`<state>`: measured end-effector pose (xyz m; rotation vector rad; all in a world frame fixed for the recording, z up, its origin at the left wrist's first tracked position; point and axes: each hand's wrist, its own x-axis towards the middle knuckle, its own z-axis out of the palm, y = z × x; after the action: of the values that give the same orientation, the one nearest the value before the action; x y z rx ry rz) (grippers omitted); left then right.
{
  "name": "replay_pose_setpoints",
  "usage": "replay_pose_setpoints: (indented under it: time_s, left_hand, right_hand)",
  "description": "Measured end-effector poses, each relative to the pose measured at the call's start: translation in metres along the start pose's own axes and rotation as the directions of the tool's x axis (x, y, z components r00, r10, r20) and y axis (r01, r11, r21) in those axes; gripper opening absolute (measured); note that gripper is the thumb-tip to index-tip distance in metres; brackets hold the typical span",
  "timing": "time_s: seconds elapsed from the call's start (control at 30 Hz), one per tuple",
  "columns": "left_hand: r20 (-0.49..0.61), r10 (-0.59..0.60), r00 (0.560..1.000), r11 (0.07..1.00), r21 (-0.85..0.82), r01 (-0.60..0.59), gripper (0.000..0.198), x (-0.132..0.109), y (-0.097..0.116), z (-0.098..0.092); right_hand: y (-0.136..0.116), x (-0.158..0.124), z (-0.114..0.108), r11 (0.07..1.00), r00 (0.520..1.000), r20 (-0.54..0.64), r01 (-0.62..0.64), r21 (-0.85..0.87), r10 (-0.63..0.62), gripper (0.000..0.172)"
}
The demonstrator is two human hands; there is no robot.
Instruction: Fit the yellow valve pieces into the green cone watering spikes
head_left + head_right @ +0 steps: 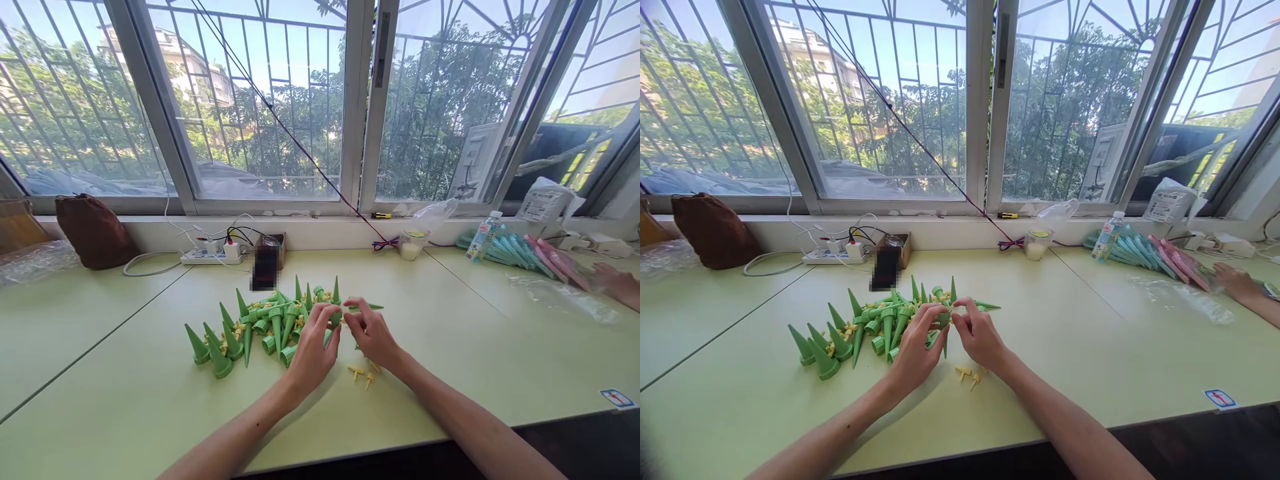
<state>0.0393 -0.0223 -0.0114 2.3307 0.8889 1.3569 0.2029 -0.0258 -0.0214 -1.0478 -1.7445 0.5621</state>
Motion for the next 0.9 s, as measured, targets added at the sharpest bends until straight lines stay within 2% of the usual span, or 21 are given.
replay_pose_setpoints:
  time_s: [0.27,0.47,0.9]
  left_hand:
    - [-0.027,-0.014,1.000,0.999,0.046,0.015,0.030,0.0000,-0.0024,-0.0003]
    - [-0.041,-0.016,0.999,0.997,0.074,0.019,0.028,-0.0001,-0.0047,0.0003]
    - [-0.044,-0.036,0.998,0.997,0.074,0.039,0.026,-0.0004,-0.0048,-0.0005]
  right_hand:
    - [0.0005,0.0014,-0.0004,0.998,1.000,-0.007,0.018,-0.055,-0.018,0.026]
    - [-0.0001,0.0025,-0.0009,0.993,0.997,-0.007,0.075,-0.090,-0.075,0.037]
    - [0.0005,0.0021,0.0000,0.994,0.996,0.015,0.085,-0.067,-0.084,0.032]
